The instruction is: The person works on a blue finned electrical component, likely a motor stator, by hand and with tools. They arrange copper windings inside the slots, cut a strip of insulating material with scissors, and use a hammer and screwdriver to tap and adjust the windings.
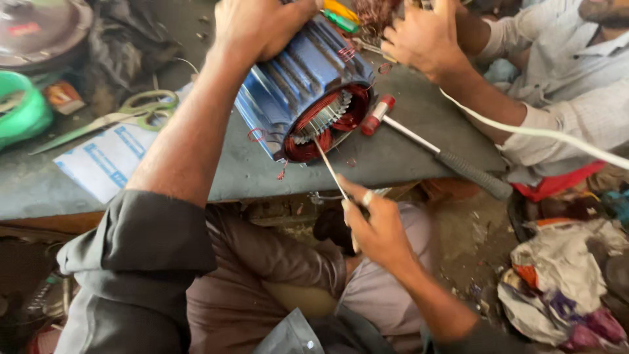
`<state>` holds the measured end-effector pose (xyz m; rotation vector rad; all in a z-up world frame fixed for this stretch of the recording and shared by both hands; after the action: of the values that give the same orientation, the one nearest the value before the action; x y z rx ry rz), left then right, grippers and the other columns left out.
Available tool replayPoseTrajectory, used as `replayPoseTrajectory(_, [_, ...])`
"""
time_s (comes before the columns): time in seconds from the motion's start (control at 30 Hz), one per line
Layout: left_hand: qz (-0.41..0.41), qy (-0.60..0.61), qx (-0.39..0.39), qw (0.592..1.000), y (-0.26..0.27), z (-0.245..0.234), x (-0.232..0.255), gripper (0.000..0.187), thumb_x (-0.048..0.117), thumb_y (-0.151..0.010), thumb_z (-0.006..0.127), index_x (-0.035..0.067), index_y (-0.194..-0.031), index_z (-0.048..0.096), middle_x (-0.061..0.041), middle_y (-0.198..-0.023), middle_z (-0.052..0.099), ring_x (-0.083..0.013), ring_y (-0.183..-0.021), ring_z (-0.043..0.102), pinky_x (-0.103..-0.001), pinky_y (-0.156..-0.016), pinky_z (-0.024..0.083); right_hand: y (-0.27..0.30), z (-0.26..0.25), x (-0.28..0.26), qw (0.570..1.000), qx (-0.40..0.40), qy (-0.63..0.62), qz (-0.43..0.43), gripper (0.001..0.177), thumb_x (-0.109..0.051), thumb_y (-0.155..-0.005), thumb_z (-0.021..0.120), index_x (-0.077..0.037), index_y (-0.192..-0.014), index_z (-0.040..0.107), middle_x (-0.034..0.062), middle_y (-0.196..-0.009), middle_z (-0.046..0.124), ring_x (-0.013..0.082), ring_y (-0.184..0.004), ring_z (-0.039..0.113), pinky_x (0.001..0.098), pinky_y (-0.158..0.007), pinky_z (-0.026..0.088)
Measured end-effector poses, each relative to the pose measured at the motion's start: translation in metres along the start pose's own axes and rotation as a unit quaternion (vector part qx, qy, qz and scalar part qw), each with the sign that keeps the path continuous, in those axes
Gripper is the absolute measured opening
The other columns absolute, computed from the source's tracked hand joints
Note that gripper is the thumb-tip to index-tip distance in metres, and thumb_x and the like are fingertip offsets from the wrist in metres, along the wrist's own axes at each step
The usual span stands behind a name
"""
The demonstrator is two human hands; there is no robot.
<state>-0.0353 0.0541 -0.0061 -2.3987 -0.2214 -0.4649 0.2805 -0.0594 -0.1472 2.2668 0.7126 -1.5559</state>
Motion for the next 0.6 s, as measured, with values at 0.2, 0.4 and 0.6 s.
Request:
replayPoseTrajectory(0.2, [0.040,0.305,0.069,0.949,0.061,-0.037,-0.027,0.064,0.059,-0.103,0.069,-0.003,-0.120,0.065,-0.021,-0.106,0.072,-0.0257,-0.097,0.070,-0.040,-0.082,0.056,0.066,-0.030,-0.005,0.996,0.057,0.035,-0.063,0.045,-0.002,-0.091,0.062,-0.006,-0.136,0.065,-0.0040,-0.065,0.063,0.0009,-0.045,0.053,0.0216,-0.040,0.044])
replayPoseTrajectory(0.4, [-0.192,0.205,0.102,0.954,0.124,-0.037,-0.015,0.058,0.054,-0.102,0.065,-0.004,-0.104,0.067,-0.015,-0.087,0.069,-0.0210,-0.081,0.063,-0.039,-0.076,0.051,0.072,-0.051,0.021,0.987,0.137,-0.059,-0.057,0.048,0.001,-0.094,0.059,-0.004,-0.142,0.059,0.0025,-0.074,0.065,0.0041,-0.047,0.056,0.0220,-0.040,0.045])
replayPoseTrajectory(0.6, [-0.084,0.239,0.152,0.955,0.233,-0.084,0.086,0.091,0.026,-0.099,0.083,-0.006,-0.157,0.021,-0.033,-0.156,0.031,-0.0364,-0.152,0.036,-0.050,-0.128,0.033,0.065,-0.061,0.026,0.980,0.193,-0.034,-0.032,0.049,0.000,-0.096,0.058,-0.002,-0.145,0.057,0.0081,-0.076,0.065,0.0078,-0.049,0.057,0.0237,-0.041,0.047])
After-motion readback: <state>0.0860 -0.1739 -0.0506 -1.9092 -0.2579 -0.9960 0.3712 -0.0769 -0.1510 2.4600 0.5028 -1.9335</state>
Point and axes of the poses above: each hand's wrist, its own y-axis away from the middle knuckle, its own z-axis out of the palm, x = y × z, the point moved 7 cm from there along -y, towards the middle knuckle
